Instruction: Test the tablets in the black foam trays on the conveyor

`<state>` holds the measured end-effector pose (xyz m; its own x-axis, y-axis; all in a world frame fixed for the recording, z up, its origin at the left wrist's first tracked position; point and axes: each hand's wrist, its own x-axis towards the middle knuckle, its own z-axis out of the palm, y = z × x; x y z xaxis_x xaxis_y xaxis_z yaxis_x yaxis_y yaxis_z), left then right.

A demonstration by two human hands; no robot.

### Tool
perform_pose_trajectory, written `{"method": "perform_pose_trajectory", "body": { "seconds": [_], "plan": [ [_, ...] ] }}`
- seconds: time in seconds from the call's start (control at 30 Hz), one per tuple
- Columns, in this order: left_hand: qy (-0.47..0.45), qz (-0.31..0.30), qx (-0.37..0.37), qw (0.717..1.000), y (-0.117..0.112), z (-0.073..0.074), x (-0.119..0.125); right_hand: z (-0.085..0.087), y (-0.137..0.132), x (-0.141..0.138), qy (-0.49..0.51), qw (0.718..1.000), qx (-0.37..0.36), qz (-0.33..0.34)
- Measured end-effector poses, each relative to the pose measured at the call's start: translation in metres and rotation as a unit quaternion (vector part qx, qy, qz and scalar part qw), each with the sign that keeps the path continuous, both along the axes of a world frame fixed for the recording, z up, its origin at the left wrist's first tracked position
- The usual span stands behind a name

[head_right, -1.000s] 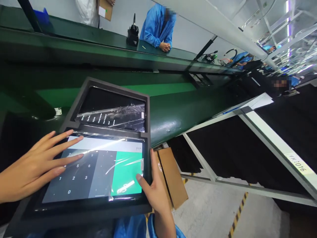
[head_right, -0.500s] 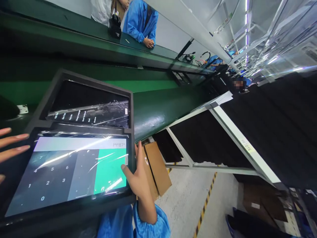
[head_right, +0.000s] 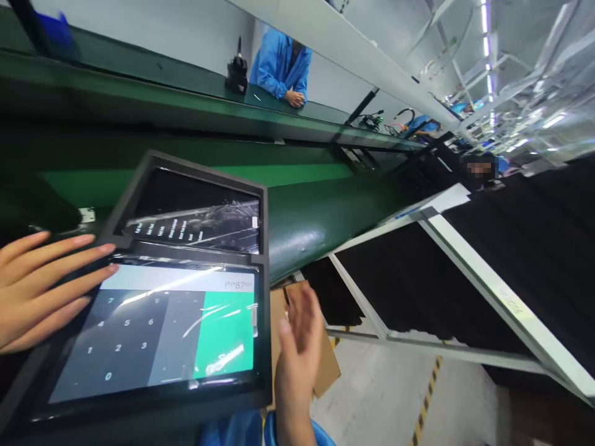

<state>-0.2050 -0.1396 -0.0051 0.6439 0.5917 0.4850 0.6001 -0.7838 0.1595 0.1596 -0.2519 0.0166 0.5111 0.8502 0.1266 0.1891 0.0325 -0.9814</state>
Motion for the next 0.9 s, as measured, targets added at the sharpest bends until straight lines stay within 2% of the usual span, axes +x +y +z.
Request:
{"method": "perform_pose_trajectory", "body": {
  "seconds": [0.03, 0.07, 0.1, 0.13, 0.2, 0.23, 0.27, 0.3, 0.4, 0.5, 0.57, 0.7, 0.9],
  "plan": [
    [0.015, -0.003, 0.014, 1.000, 0.012, 0.004, 0.004, 0.003, -0.003, -0.011, -0.021, 0.998, 0.052, -0.035],
    [0.024, 0.003, 0.008, 1.000, 0.024, 0.007, 0.008, 0.005, -0.006, -0.024, -0.056, 0.994, 0.090, -0.026],
    [0.031, 0.013, -0.005, 0.999, 0.035, 0.009, 0.013, 0.007, -0.009, -0.037, -0.107, 0.987, 0.119, 0.027],
    [0.038, 0.024, -0.015, 0.999, 0.044, 0.010, 0.016, 0.007, -0.011, -0.050, -0.172, 0.969, 0.142, 0.110],
    [0.043, 0.046, -0.023, 0.998, 0.056, 0.010, 0.023, 0.006, -0.012, -0.072, -0.313, 0.893, 0.180, 0.269],
    [0.045, 0.055, -0.019, 0.997, 0.058, 0.009, 0.025, 0.005, -0.011, -0.081, -0.367, 0.854, 0.199, 0.311],
    [0.045, 0.062, -0.015, 0.997, 0.058, 0.008, 0.026, 0.005, -0.010, -0.086, -0.403, 0.828, 0.214, 0.327],
    [0.047, 0.067, -0.012, 0.997, 0.057, 0.007, 0.027, 0.005, -0.008, -0.090, -0.423, 0.816, 0.217, 0.328],
    [0.057, 0.074, -0.028, 0.995, 0.055, 0.003, 0.027, 0.008, -0.006, -0.093, -0.442, 0.811, 0.192, 0.332],
    [0.056, 0.088, -0.071, 0.992, 0.056, 0.000, 0.027, 0.013, -0.007, -0.094, -0.462, 0.791, 0.150, 0.371],
    [0.043, 0.098, -0.089, 0.990, 0.058, 0.000, 0.027, 0.017, -0.009, -0.097, -0.464, 0.788, 0.122, 0.386],
    [-0.005, 0.105, -0.063, 0.992, 0.056, 0.005, 0.024, 0.023, -0.008, -0.106, -0.440, 0.794, 0.094, 0.409],
    [-0.026, 0.105, -0.014, 0.994, 0.050, 0.005, 0.020, 0.029, 0.001, -0.113, -0.463, 0.712, 0.031, 0.528]
  ]
}}
